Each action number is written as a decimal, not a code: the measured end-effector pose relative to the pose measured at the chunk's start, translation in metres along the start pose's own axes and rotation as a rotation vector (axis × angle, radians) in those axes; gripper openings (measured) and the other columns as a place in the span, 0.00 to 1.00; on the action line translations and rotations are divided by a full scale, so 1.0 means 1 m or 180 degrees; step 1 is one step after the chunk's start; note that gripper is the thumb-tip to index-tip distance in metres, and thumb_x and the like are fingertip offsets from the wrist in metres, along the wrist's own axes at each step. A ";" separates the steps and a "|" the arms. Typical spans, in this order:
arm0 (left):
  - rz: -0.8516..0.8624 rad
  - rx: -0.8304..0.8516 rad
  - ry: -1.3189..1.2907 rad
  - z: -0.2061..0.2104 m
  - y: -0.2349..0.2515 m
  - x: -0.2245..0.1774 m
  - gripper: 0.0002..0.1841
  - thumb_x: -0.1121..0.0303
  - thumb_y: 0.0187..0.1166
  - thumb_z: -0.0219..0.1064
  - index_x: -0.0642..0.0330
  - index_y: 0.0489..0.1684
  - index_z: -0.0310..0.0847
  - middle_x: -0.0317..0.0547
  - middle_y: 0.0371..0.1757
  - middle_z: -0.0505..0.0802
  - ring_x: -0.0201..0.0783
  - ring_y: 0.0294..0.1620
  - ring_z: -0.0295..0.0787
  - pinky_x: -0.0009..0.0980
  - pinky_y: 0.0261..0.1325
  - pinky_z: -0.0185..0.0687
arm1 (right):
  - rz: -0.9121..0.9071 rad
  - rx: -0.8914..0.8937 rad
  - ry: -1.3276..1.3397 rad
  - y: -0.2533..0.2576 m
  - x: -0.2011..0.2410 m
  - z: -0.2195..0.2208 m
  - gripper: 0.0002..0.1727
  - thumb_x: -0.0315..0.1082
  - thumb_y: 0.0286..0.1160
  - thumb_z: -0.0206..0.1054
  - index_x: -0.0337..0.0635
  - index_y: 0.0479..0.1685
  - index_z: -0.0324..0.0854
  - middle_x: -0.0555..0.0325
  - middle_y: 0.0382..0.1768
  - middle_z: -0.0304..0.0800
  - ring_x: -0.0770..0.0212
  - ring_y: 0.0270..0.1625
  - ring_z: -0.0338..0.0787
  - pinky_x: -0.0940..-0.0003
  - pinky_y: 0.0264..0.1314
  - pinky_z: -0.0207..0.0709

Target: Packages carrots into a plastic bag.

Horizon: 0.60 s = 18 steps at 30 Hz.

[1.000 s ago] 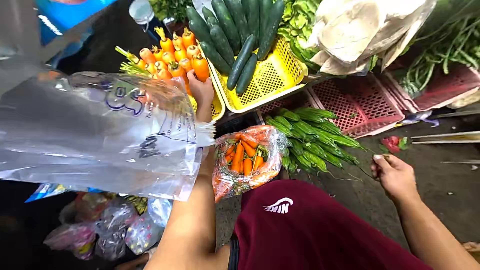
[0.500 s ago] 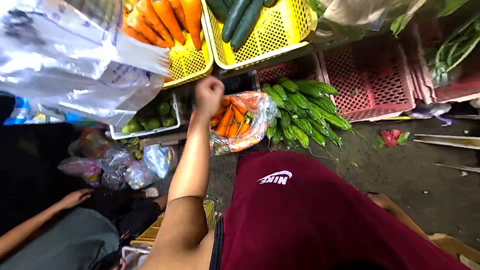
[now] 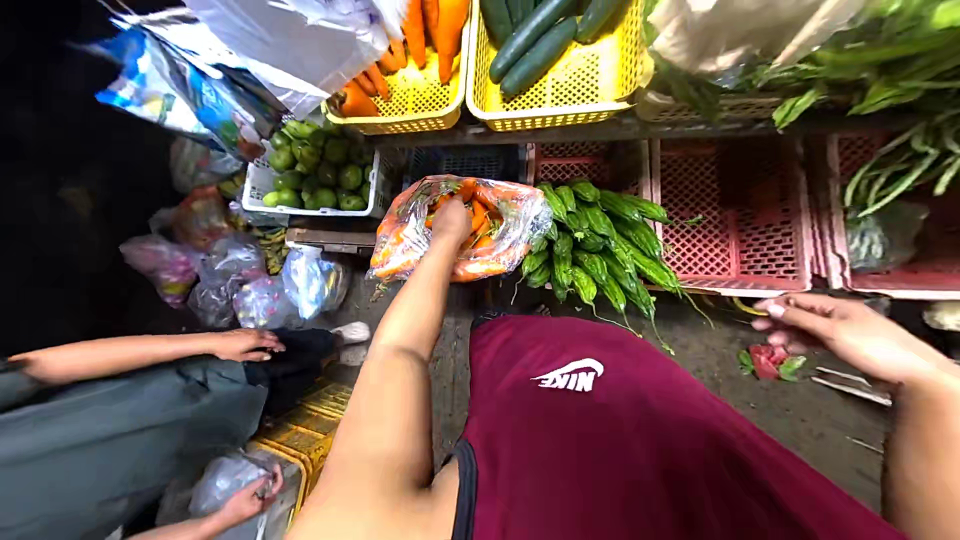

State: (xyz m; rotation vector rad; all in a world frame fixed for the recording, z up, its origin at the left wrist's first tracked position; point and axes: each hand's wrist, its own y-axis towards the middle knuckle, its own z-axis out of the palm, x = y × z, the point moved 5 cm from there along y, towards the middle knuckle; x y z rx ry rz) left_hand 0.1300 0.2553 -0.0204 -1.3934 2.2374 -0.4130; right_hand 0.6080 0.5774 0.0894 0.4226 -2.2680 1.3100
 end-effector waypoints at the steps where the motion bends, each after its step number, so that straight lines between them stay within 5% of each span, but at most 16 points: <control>1: 0.0106 0.0019 -0.0046 -0.009 -0.001 0.005 0.19 0.63 0.87 0.55 0.64 0.66 0.81 0.66 0.60 0.91 0.66 0.65 0.88 0.68 0.63 0.82 | -0.0253 0.0033 0.0011 0.001 0.024 0.004 0.18 0.41 0.92 0.55 0.40 0.65 0.81 0.51 0.47 0.94 0.61 0.38 0.94 0.62 0.43 0.89; 8: 0.0188 0.0297 0.0191 0.037 0.010 -0.003 0.29 0.66 0.73 0.70 0.66 0.76 0.74 0.67 0.71 0.85 0.66 0.71 0.84 0.69 0.68 0.79 | -0.1075 0.0598 -0.0153 0.024 0.118 0.100 0.19 0.40 0.89 0.60 0.39 0.70 0.79 0.48 0.55 0.92 0.58 0.50 0.94 0.58 0.57 0.88; 12: -0.0130 0.0208 0.0333 0.063 0.031 0.003 0.33 0.63 0.67 0.78 0.64 0.75 0.78 0.69 0.79 0.78 0.72 0.77 0.75 0.72 0.67 0.77 | -0.1471 0.1067 -0.0487 0.014 0.136 0.138 0.19 0.43 0.86 0.64 0.43 0.67 0.82 0.55 0.51 0.93 0.65 0.48 0.92 0.64 0.56 0.86; 14: -0.0177 0.0103 0.0222 0.051 0.029 0.003 0.31 0.62 0.65 0.78 0.66 0.69 0.82 0.69 0.75 0.81 0.71 0.74 0.78 0.71 0.64 0.81 | -0.1450 0.1040 -0.0411 0.009 0.134 0.134 0.18 0.43 0.85 0.64 0.44 0.67 0.83 0.58 0.50 0.93 0.68 0.47 0.92 0.66 0.55 0.86; 18: 0.0105 -0.0716 -0.0870 -0.030 -0.014 0.011 0.26 0.65 0.73 0.73 0.63 0.71 0.80 0.65 0.73 0.84 0.63 0.75 0.80 0.67 0.75 0.75 | -0.1204 0.0886 0.0177 0.011 0.111 0.118 0.15 0.36 0.88 0.60 0.40 0.65 0.81 0.57 0.47 0.94 0.66 0.44 0.94 0.68 0.50 0.88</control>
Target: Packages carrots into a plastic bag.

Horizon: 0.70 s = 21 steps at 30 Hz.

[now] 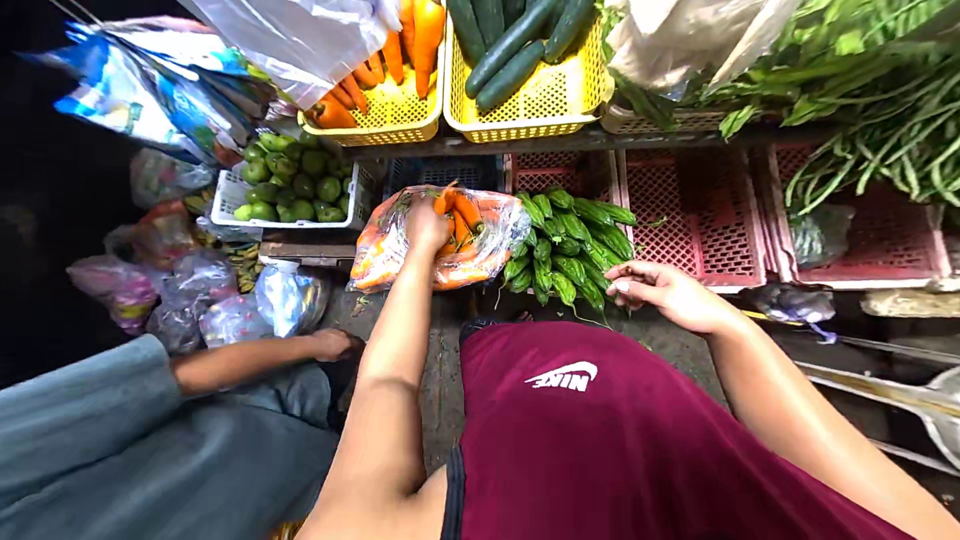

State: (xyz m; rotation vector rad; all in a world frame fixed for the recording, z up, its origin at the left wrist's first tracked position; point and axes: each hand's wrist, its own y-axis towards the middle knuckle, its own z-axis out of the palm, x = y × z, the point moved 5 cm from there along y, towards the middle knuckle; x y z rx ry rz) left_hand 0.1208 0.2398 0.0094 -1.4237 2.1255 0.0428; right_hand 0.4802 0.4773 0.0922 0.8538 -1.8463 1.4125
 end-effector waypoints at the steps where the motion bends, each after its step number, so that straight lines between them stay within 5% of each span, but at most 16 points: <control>1: 0.0083 -0.0247 -0.0399 -0.026 -0.011 -0.002 0.24 0.66 0.75 0.72 0.64 0.71 0.80 0.63 0.70 0.86 0.60 0.74 0.82 0.63 0.77 0.75 | 0.0044 -0.0059 0.0109 0.000 -0.005 -0.002 0.15 0.35 0.89 0.59 0.40 0.65 0.81 0.57 0.46 0.95 0.65 0.43 0.94 0.68 0.49 0.89; 5: 0.0383 -0.1300 -0.2592 -0.115 -0.062 -0.006 0.23 0.69 0.75 0.75 0.67 0.67 0.77 0.54 0.56 0.90 0.42 0.56 0.91 0.42 0.61 0.89 | -0.0120 -0.0154 0.0159 0.020 0.013 0.002 0.15 0.35 0.89 0.59 0.38 0.65 0.81 0.53 0.50 0.94 0.62 0.49 0.94 0.63 0.55 0.88; 9: 0.0824 -0.1080 -0.4432 -0.155 -0.099 -0.044 0.14 0.76 0.82 0.65 0.62 0.63 0.72 0.49 0.50 0.90 0.45 0.49 0.93 0.47 0.57 0.92 | -0.0682 -0.0224 0.0342 0.052 0.080 0.019 0.20 0.41 0.92 0.56 0.43 0.75 0.75 0.51 0.66 0.89 0.56 0.64 0.91 0.53 0.64 0.87; 12: 0.1065 -0.0832 -0.4648 -0.153 -0.124 -0.070 0.12 0.75 0.85 0.60 0.54 0.62 0.72 0.45 0.54 0.90 0.43 0.56 0.91 0.45 0.64 0.89 | -0.0878 0.0267 0.1096 0.076 0.122 0.044 0.25 0.48 0.94 0.42 0.49 0.80 0.71 0.54 0.67 0.88 0.57 0.64 0.91 0.55 0.61 0.87; 14: 0.1218 -0.0784 -0.4681 -0.138 -0.131 -0.078 0.14 0.77 0.83 0.62 0.55 0.63 0.73 0.48 0.57 0.91 0.46 0.59 0.92 0.47 0.65 0.89 | -0.0679 0.0972 0.1815 0.090 0.138 0.063 0.30 0.52 0.97 0.36 0.45 0.81 0.71 0.47 0.65 0.87 0.52 0.60 0.91 0.51 0.60 0.87; 18: 0.1290 -0.0311 -0.4441 -0.119 -0.127 -0.058 0.17 0.77 0.77 0.70 0.55 0.62 0.78 0.50 0.61 0.90 0.48 0.60 0.90 0.47 0.65 0.89 | -0.0268 0.0852 0.2582 0.105 0.129 0.081 0.16 0.41 0.89 0.58 0.44 0.65 0.81 0.52 0.42 0.91 0.61 0.32 0.91 0.65 0.35 0.89; 21: 0.1361 0.0965 -0.4073 -0.118 -0.114 -0.029 0.19 0.60 0.80 0.67 0.55 0.66 0.84 0.53 0.64 0.90 0.47 0.57 0.92 0.45 0.59 0.91 | -0.0521 0.0518 0.2357 0.114 0.117 0.071 0.12 0.34 0.83 0.63 0.45 0.59 0.84 0.57 0.40 0.90 0.69 0.28 0.84 0.74 0.31 0.83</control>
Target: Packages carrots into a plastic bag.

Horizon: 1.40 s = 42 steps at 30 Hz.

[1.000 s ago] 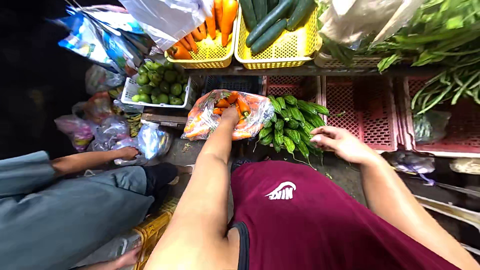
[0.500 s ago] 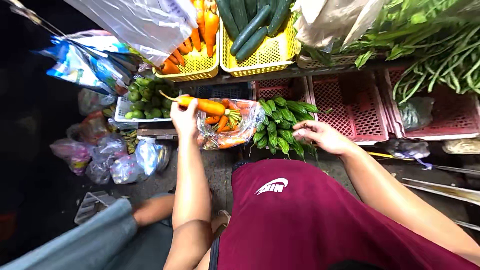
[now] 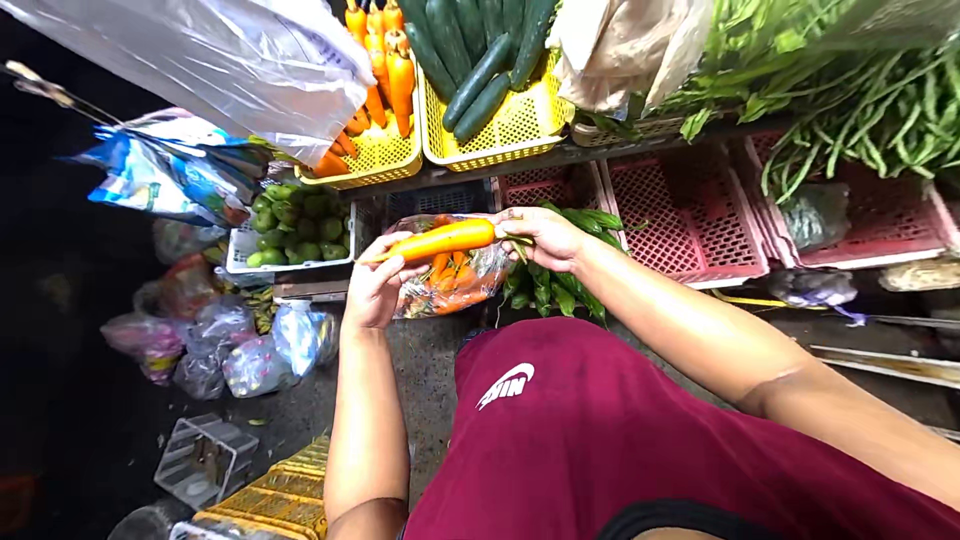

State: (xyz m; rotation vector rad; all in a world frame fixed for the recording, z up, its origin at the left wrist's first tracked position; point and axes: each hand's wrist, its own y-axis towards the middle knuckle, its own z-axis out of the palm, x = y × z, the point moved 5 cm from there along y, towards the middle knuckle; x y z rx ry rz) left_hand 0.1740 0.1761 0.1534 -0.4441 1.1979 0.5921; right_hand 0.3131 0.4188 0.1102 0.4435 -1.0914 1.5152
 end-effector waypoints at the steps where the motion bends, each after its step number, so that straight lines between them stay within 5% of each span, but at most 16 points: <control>1: -0.0228 0.0300 0.0121 -0.011 0.001 0.003 0.22 0.52 0.78 0.68 0.53 0.66 0.85 0.51 0.63 0.91 0.44 0.55 0.93 0.43 0.56 0.92 | -0.0078 -0.0029 -0.0196 0.002 0.003 -0.001 0.11 0.33 0.84 0.62 0.44 0.58 0.83 0.57 0.39 0.89 0.70 0.28 0.84 0.75 0.32 0.82; 3: -0.0696 0.0780 0.0509 -0.026 0.010 0.005 0.29 0.48 0.70 0.73 0.56 0.67 0.85 0.50 0.58 0.94 0.40 0.51 0.93 0.38 0.53 0.91 | -0.0221 -0.0055 -0.0539 0.009 0.008 0.004 0.09 0.30 0.85 0.62 0.43 0.57 0.82 0.57 0.37 0.89 0.69 0.28 0.83 0.76 0.32 0.81; 6: -0.1474 0.1254 0.1571 -0.013 0.036 0.011 0.40 0.54 0.69 0.75 0.58 0.84 0.69 0.46 0.60 0.93 0.37 0.55 0.92 0.37 0.60 0.89 | -0.0259 -0.0376 -0.0795 0.025 0.007 0.020 0.08 0.26 0.84 0.65 0.40 0.57 0.80 0.56 0.34 0.88 0.69 0.25 0.83 0.75 0.30 0.81; 9: -0.1227 0.0908 0.2272 -0.002 0.068 0.035 0.33 0.53 0.72 0.77 0.53 0.77 0.74 0.46 0.57 0.93 0.39 0.51 0.93 0.43 0.56 0.92 | -0.0164 -0.0513 -0.0496 0.046 0.005 0.038 0.16 0.29 0.84 0.66 0.42 0.68 0.77 0.55 0.39 0.87 0.67 0.29 0.83 0.72 0.33 0.81; 12: -0.0883 0.0618 0.2103 -0.009 0.090 0.032 0.28 0.57 0.76 0.75 0.47 0.76 0.76 0.45 0.57 0.93 0.39 0.50 0.93 0.42 0.52 0.93 | -0.0262 -0.0334 -0.0030 0.061 0.019 0.041 0.11 0.31 0.89 0.60 0.39 0.62 0.78 0.54 0.41 0.90 0.68 0.29 0.84 0.75 0.31 0.81; 15: -0.0904 0.0840 0.1973 -0.025 0.110 0.024 0.29 0.52 0.77 0.74 0.47 0.78 0.76 0.44 0.59 0.92 0.39 0.50 0.93 0.41 0.52 0.94 | -0.0427 -0.0354 -0.0507 0.068 0.029 0.043 0.12 0.34 0.92 0.55 0.37 0.53 0.82 0.58 0.32 0.88 0.71 0.24 0.80 0.78 0.27 0.75; 19: -0.1190 0.1281 0.1423 -0.033 0.134 0.017 0.38 0.38 0.72 0.72 0.55 0.75 0.76 0.45 0.40 0.93 0.36 0.30 0.90 0.32 0.35 0.91 | -0.0583 -0.0518 -0.1062 0.076 0.048 0.055 0.12 0.33 0.93 0.55 0.36 0.53 0.84 0.59 0.30 0.85 0.71 0.24 0.79 0.79 0.27 0.74; 21: -0.1355 0.1528 0.0761 -0.033 0.141 0.013 0.42 0.33 0.70 0.72 0.59 0.72 0.74 0.45 0.34 0.91 0.35 0.26 0.89 0.30 0.31 0.90 | -0.0770 -0.0696 -0.1274 0.074 0.058 0.057 0.09 0.31 0.87 0.63 0.38 0.55 0.84 0.58 0.36 0.89 0.70 0.30 0.84 0.76 0.34 0.79; 22: -0.1455 0.1654 0.0444 -0.032 0.143 0.013 0.43 0.31 0.69 0.72 0.59 0.71 0.73 0.46 0.33 0.90 0.36 0.26 0.89 0.30 0.31 0.90 | -0.0886 -0.0768 -0.1407 0.071 0.062 0.056 0.16 0.31 0.81 0.69 0.41 0.65 0.81 0.56 0.48 0.91 0.68 0.40 0.89 0.72 0.43 0.84; 24: -0.1673 0.1912 -0.0031 -0.029 0.145 0.016 0.42 0.31 0.70 0.71 0.60 0.69 0.73 0.48 0.31 0.89 0.37 0.25 0.89 0.30 0.30 0.89 | -0.0950 -0.0697 -0.1722 0.066 0.069 0.053 0.41 0.38 0.69 0.77 0.49 0.87 0.64 0.54 0.77 0.77 0.61 0.67 0.87 0.63 0.63 0.88; 26: -0.1841 0.2150 -0.0252 -0.024 0.147 0.021 0.39 0.32 0.72 0.70 0.59 0.66 0.73 0.49 0.30 0.89 0.37 0.25 0.88 0.30 0.30 0.88 | -0.1028 -0.0470 -0.1792 0.065 0.074 0.055 0.48 0.43 0.68 0.78 0.49 0.91 0.59 0.53 0.82 0.73 0.59 0.76 0.82 0.61 0.71 0.85; 28: -0.1934 0.2292 -0.0306 -0.019 0.150 0.023 0.39 0.33 0.73 0.70 0.59 0.66 0.74 0.49 0.31 0.89 0.38 0.25 0.89 0.30 0.30 0.88 | -0.1117 -0.0257 -0.1742 0.064 0.077 0.059 0.32 0.40 0.75 0.74 0.40 0.77 0.73 0.54 0.66 0.88 0.66 0.66 0.87 0.68 0.70 0.83; 31: -0.1918 0.2443 -0.0059 -0.019 0.155 0.023 0.39 0.31 0.72 0.69 0.60 0.64 0.74 0.48 0.31 0.89 0.36 0.24 0.87 0.28 0.28 0.87 | -0.0745 -0.0431 -0.1788 0.065 0.076 0.062 0.08 0.30 0.84 0.65 0.36 0.54 0.83 0.57 0.42 0.92 0.70 0.44 0.90 0.73 0.53 0.85; 38: -0.1624 0.2561 0.1269 -0.025 0.156 0.013 0.29 0.41 0.82 0.64 0.56 0.66 0.75 0.46 0.35 0.89 0.36 0.28 0.87 0.29 0.32 0.87 | -0.0451 -0.0144 -0.0906 0.062 0.051 0.057 0.12 0.26 0.87 0.59 0.36 0.64 0.80 0.50 0.44 0.91 0.61 0.38 0.92 0.68 0.44 0.90; 41: -0.1513 0.2547 0.1789 -0.027 0.153 0.004 0.32 0.36 0.79 0.62 0.54 0.66 0.77 0.44 0.33 0.90 0.35 0.27 0.87 0.30 0.31 0.87 | -0.0444 -0.0301 -0.0931 0.061 0.046 0.065 0.11 0.31 0.91 0.54 0.40 0.60 0.79 0.59 0.28 0.79 0.71 0.20 0.76 0.78 0.23 0.75; 42: -0.1438 0.2596 0.1961 -0.029 0.154 0.001 0.33 0.33 0.78 0.61 0.53 0.67 0.77 0.42 0.32 0.90 0.35 0.26 0.88 0.30 0.31 0.88 | -0.0435 -0.0483 -0.1386 0.059 0.048 0.069 0.11 0.35 0.92 0.56 0.42 0.59 0.80 0.60 0.29 0.80 0.72 0.21 0.75 0.78 0.24 0.73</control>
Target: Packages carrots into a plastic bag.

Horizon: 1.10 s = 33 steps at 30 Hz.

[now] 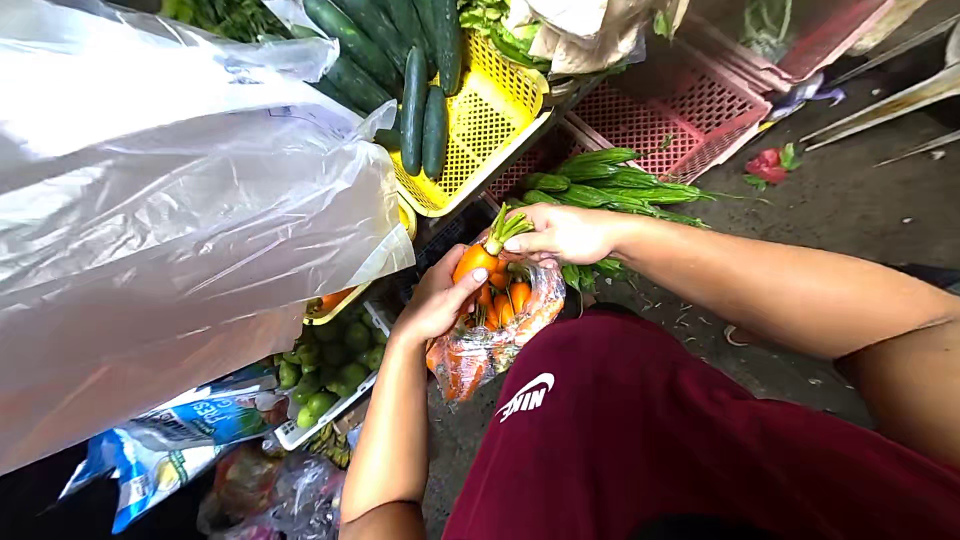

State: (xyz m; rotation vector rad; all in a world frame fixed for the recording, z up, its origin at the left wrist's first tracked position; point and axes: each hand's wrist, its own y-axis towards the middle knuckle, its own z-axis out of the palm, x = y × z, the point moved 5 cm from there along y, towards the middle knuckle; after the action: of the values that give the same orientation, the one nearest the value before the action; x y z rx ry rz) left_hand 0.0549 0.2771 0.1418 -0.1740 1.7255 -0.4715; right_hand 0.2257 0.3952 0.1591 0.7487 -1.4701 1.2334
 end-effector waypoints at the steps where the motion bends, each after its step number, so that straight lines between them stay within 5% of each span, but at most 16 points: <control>1: 0.0002 0.0036 0.0073 -0.002 -0.002 -0.001 0.35 0.31 0.77 0.61 0.53 0.67 0.77 0.42 0.31 0.90 0.34 0.25 0.88 0.30 0.30 0.88 | -0.0008 -0.0175 -0.0630 -0.003 0.005 0.002 0.13 0.39 0.92 0.57 0.46 0.60 0.83 0.61 0.35 0.87 0.71 0.29 0.82 0.74 0.34 0.78; 3: -0.0032 0.0149 -0.0020 -0.007 -0.007 -0.001 0.38 0.28 0.73 0.62 0.54 0.66 0.77 0.43 0.31 0.90 0.35 0.25 0.88 0.29 0.29 0.88 | -0.0175 -0.0404 -0.1549 -0.007 0.014 0.010 0.16 0.45 0.92 0.57 0.48 0.57 0.88 0.62 0.44 0.93 0.67 0.47 0.91 0.62 0.55 0.85; 6: 0.0119 -0.0060 0.0267 -0.014 -0.015 -0.004 0.39 0.26 0.72 0.63 0.54 0.64 0.80 0.40 0.34 0.91 0.33 0.27 0.89 0.29 0.30 0.89 | -0.0528 -0.0548 -0.1848 -0.007 0.015 0.017 0.17 0.46 0.91 0.58 0.48 0.46 0.90 0.65 0.33 0.91 0.69 0.39 0.90 0.64 0.46 0.85; 8: 0.0332 -0.0467 0.1184 -0.019 -0.019 -0.011 0.33 0.32 0.77 0.63 0.48 0.67 0.82 0.35 0.43 0.94 0.28 0.39 0.92 0.33 0.43 0.92 | -0.0535 -0.0531 -0.1382 -0.007 0.008 0.017 0.15 0.42 0.91 0.58 0.46 0.48 0.91 0.65 0.33 0.91 0.72 0.37 0.89 0.69 0.44 0.84; 11: 0.0583 -0.0896 0.2279 -0.023 -0.025 -0.027 0.34 0.30 0.74 0.65 0.46 0.67 0.84 0.35 0.49 0.95 0.31 0.49 0.93 0.45 0.54 0.91 | -0.0210 -0.0294 -0.0235 -0.012 -0.004 0.021 0.13 0.36 0.90 0.60 0.38 0.45 0.88 0.62 0.20 0.79 0.74 0.17 0.73 0.78 0.21 0.69; 13: 0.0743 -0.0804 0.2234 -0.021 -0.030 -0.038 0.34 0.30 0.74 0.65 0.49 0.64 0.86 0.35 0.48 0.94 0.29 0.48 0.92 0.40 0.53 0.91 | -0.0021 0.0206 0.0394 -0.022 -0.005 0.024 0.14 0.34 0.91 0.57 0.37 0.41 0.84 0.65 0.15 0.73 0.77 0.12 0.67 0.82 0.14 0.62; 15: 0.0705 -0.0309 0.1353 -0.010 -0.027 -0.042 0.32 0.34 0.77 0.65 0.53 0.61 0.84 0.34 0.44 0.94 0.25 0.41 0.91 0.29 0.45 0.92 | -0.0176 0.0637 0.0521 -0.035 0.004 0.020 0.13 0.33 0.90 0.54 0.40 0.38 0.82 0.69 0.14 0.72 0.80 0.11 0.67 0.85 0.13 0.61; 18: 0.0433 0.0347 -0.0515 0.019 -0.006 -0.033 0.34 0.36 0.76 0.70 0.58 0.64 0.77 0.40 0.36 0.91 0.30 0.27 0.87 0.26 0.30 0.88 | -0.0474 0.0238 -0.0354 -0.049 0.025 -0.005 0.18 0.37 0.91 0.56 0.40 0.32 0.83 0.68 0.15 0.74 0.76 0.14 0.70 0.80 0.16 0.64; 22: 0.0609 0.0619 -0.1491 0.056 0.034 -0.033 0.28 0.47 0.82 0.69 0.58 0.70 0.75 0.47 0.38 0.91 0.34 0.26 0.89 0.29 0.30 0.90 | -0.0222 -0.0550 -0.0915 -0.071 0.023 -0.042 0.17 0.40 0.93 0.56 0.39 0.39 0.84 0.62 0.25 0.87 0.71 0.24 0.85 0.76 0.30 0.82; 27: 0.0565 0.0348 -0.0546 0.097 0.071 -0.040 0.22 0.58 0.88 0.60 0.60 0.75 0.77 0.52 0.53 0.93 0.44 0.46 0.93 0.40 0.52 0.93 | 0.0408 -0.0972 -0.1368 -0.111 0.006 -0.066 0.12 0.37 0.89 0.61 0.40 0.58 0.82 0.57 0.38 0.91 0.65 0.36 0.89 0.64 0.47 0.86; 30: 0.0433 0.0101 0.0185 0.132 0.086 -0.044 0.26 0.50 0.88 0.55 0.54 0.79 0.73 0.49 0.55 0.91 0.41 0.45 0.93 0.39 0.48 0.93 | 0.0525 -0.1148 -0.1081 -0.137 -0.021 -0.076 0.10 0.35 0.88 0.62 0.37 0.50 0.83 0.54 0.29 0.85 0.63 0.27 0.84 0.64 0.34 0.82; 33: 0.0750 -0.0256 0.1077 0.178 0.107 -0.059 0.34 0.41 0.81 0.62 0.51 0.81 0.71 0.45 0.59 0.92 0.35 0.50 0.93 0.41 0.51 0.93 | 0.0436 -0.1613 -0.1248 -0.184 -0.046 -0.090 0.16 0.43 0.89 0.61 0.39 0.54 0.85 0.50 0.42 0.91 0.56 0.46 0.91 0.51 0.56 0.85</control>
State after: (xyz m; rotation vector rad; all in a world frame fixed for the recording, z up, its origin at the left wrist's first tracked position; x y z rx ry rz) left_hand 0.2551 0.3575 0.1266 0.0564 2.0675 -0.2674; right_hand 0.4334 0.4229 0.1664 0.5649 -2.0801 0.7756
